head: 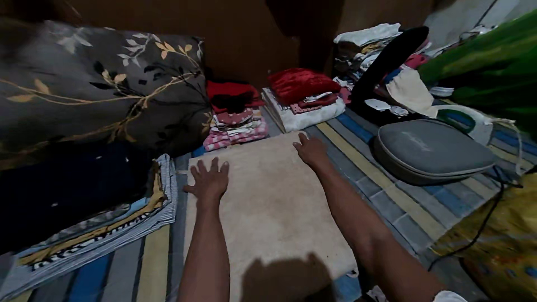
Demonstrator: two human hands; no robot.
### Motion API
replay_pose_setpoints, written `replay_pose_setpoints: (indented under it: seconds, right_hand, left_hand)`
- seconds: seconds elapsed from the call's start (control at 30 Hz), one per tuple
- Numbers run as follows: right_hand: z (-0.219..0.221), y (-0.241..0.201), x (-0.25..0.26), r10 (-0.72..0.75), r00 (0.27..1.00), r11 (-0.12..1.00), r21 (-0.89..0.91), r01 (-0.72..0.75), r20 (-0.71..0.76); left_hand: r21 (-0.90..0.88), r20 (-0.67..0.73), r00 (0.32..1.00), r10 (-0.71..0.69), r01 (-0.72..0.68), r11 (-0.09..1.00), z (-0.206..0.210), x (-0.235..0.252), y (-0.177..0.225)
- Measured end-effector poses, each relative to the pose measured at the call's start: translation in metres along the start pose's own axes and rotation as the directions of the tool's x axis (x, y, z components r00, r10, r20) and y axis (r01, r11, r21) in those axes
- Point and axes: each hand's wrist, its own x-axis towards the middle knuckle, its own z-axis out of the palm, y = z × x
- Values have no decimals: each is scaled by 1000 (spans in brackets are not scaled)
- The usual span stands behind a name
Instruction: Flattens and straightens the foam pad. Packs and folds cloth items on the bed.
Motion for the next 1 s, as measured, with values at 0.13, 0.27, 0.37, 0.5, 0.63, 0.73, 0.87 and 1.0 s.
replay_pose_setpoints:
  seconds: [0.13,0.27,0.37,0.5,0.63,0.73,0.87,1.0]
  right_hand:
    - [-5,7,0,76,997,984,164,-73,-11]
    - [-7,9,2,132,991,968,216,-126,-11]
    - [3,8,7,67,994,997,42,-64,-81]
    - [6,6,7,-9,988,999,30,14,-154]
    - [11,-6,19,-51,986,999,1,52,-161]
    - [19,-23,30,-56,995,998,-10,55,-88]
    - [20,-32,40,-14,998,999,-39,12,-60]
    - [21,-31,37,-28,992,998,-62,21,-125]
  left_hand:
    - [-88,-113,982,-152,143,986,-18,2,-11]
    - [-100,-69,955,-289,281,954,-27,-1,-12]
    - [-142,-54,948,-315,305,942,-27,4,-13]
    - [-193,-118,952,-281,256,947,-25,5,-17]
    - [-190,-168,945,-281,248,950,-17,18,-27]
    - [-154,-205,936,-287,259,954,-20,32,-37]
    - [-114,-204,936,-289,270,956,-23,41,-36]
    - [-162,-196,935,-295,266,950,-27,38,-40]
